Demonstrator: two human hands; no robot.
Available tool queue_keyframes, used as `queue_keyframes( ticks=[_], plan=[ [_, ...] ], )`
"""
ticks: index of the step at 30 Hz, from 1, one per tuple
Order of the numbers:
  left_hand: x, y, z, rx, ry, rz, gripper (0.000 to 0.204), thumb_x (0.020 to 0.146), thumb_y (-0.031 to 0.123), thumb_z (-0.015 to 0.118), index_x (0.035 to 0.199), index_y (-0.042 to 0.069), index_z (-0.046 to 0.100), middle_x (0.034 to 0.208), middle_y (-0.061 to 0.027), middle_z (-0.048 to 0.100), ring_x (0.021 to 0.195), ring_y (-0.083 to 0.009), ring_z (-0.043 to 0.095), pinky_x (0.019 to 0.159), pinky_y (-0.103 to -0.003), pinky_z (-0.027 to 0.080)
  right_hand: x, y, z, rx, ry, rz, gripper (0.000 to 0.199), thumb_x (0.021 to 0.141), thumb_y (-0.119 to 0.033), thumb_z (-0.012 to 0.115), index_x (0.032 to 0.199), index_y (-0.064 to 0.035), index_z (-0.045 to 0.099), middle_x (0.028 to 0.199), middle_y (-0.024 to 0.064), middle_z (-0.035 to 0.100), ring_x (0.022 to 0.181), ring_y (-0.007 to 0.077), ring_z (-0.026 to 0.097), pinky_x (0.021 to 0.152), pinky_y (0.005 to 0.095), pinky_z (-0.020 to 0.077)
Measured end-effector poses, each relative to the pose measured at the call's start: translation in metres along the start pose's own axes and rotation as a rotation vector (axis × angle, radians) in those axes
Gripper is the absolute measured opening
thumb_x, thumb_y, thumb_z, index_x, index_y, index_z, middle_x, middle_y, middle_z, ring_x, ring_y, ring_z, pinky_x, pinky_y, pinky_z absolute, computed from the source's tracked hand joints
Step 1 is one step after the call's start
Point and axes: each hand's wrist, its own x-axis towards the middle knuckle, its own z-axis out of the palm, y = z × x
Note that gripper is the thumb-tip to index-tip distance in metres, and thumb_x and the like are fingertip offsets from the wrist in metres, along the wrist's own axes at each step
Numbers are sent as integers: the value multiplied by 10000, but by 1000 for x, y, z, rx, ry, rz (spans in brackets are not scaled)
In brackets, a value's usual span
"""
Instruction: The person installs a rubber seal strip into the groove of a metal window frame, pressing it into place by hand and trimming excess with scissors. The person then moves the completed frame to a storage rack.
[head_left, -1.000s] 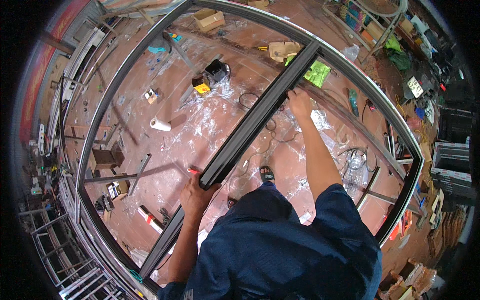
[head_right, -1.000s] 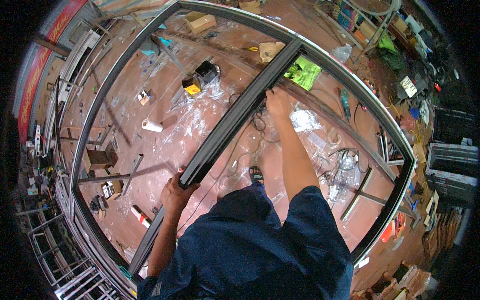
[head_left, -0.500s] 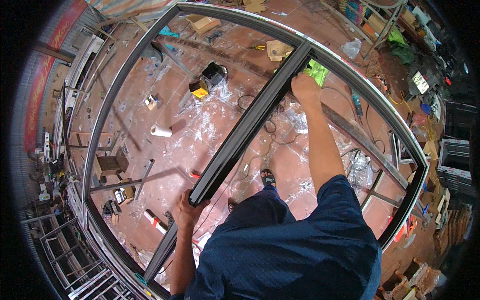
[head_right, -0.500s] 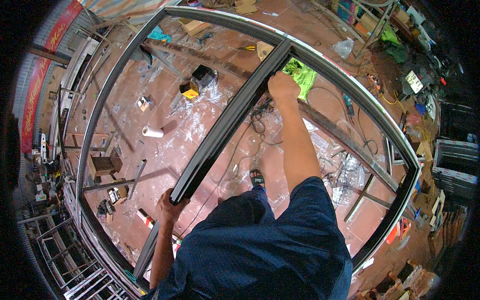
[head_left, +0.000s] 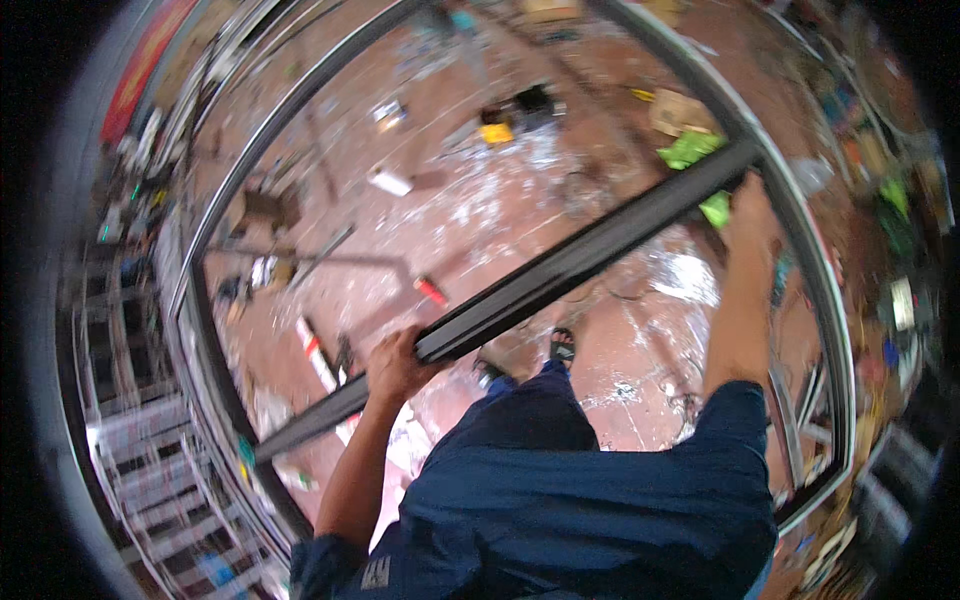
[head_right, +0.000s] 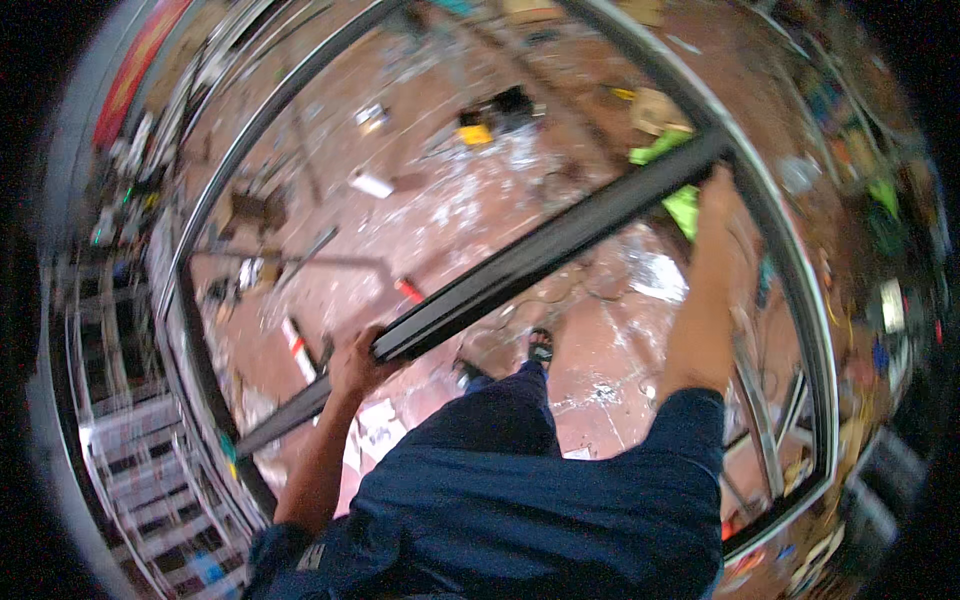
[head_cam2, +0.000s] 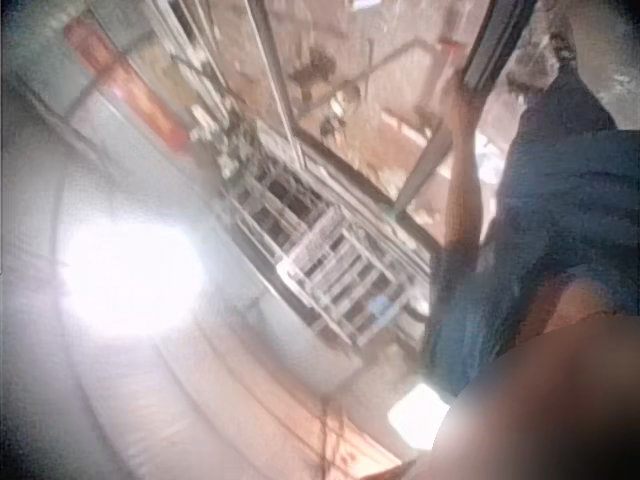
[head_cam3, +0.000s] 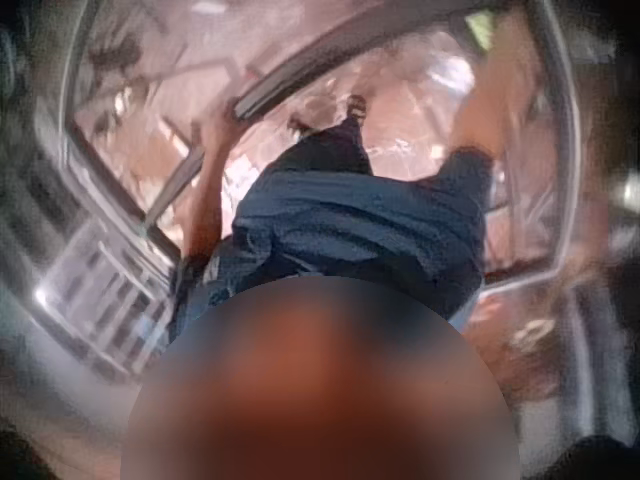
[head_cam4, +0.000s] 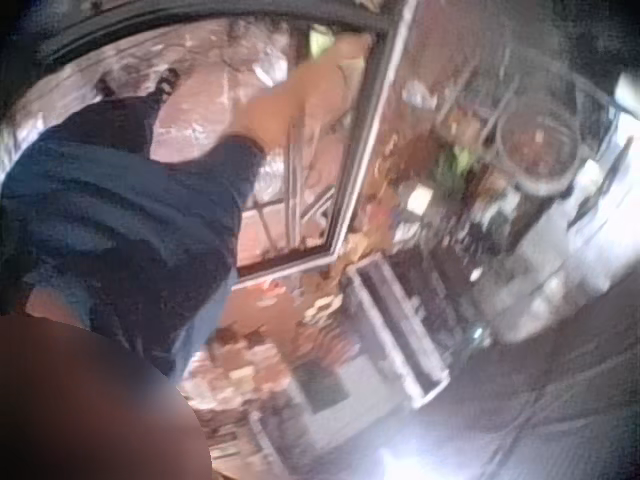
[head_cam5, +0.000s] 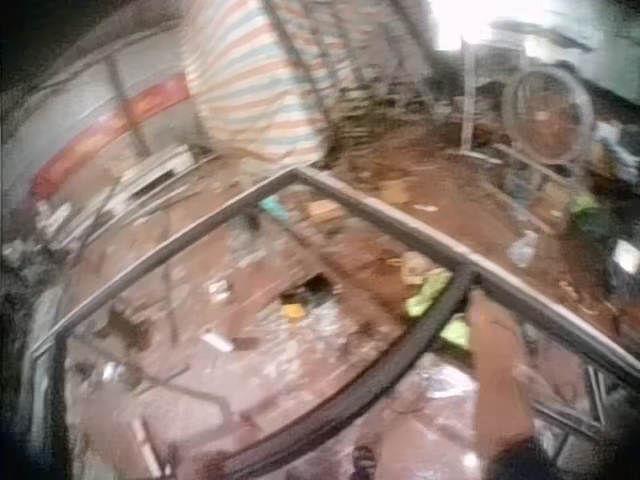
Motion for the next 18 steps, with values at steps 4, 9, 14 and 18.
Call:
queue_keyframes(
  ticks=[4, 9, 14, 18],
  plan=[
    [13, -3, -4, 25, 9, 60, 657, 721, 586, 859, 1184, 143, 715, 1059, -154, 736, 1037, -382, 707, 921, -488, 550, 134, 80, -31, 220, 74, 75, 450, 1081, -437, 478, 1313, -107, 677, 1239, 102, 695, 987, 251, 639, 818, 405, 519],
    [-5, -6, -2, 4, 11, -11, 700, 730, 629, 846, 1207, 137, 702, 1070, -145, 736, 1061, -362, 707, 953, -492, 540, 143, 98, -40, -224, 202, -70, 637, 1021, -548, 581, 1288, 25, 658, 1219, 172, 709, 1080, 372, 644, 981, 504, 500],
    [-4, -14, -9, -31, -56, -10, 745, 706, 602, 874, 1227, 108, 675, 1109, -158, 725, 1091, -357, 698, 950, -486, 537, 89, 119, -38, -1337, 327, -892, 505, 1072, -307, 478, 1453, 5, 590, 1548, 235, 522, 1407, 400, 516, 1162, 509, 426],
    [-9, -21, -6, -67, -15, 32, 761, 705, 575, 879, 1264, 114, 648, 1148, -150, 708, 1111, -358, 686, 946, -480, 536, 41, 136, -27, -1332, 203, -983, 497, 1071, -271, 468, 1474, 3, 566, 1551, 244, 514, 1448, 385, 474, 1201, 531, 388]
  ],
)
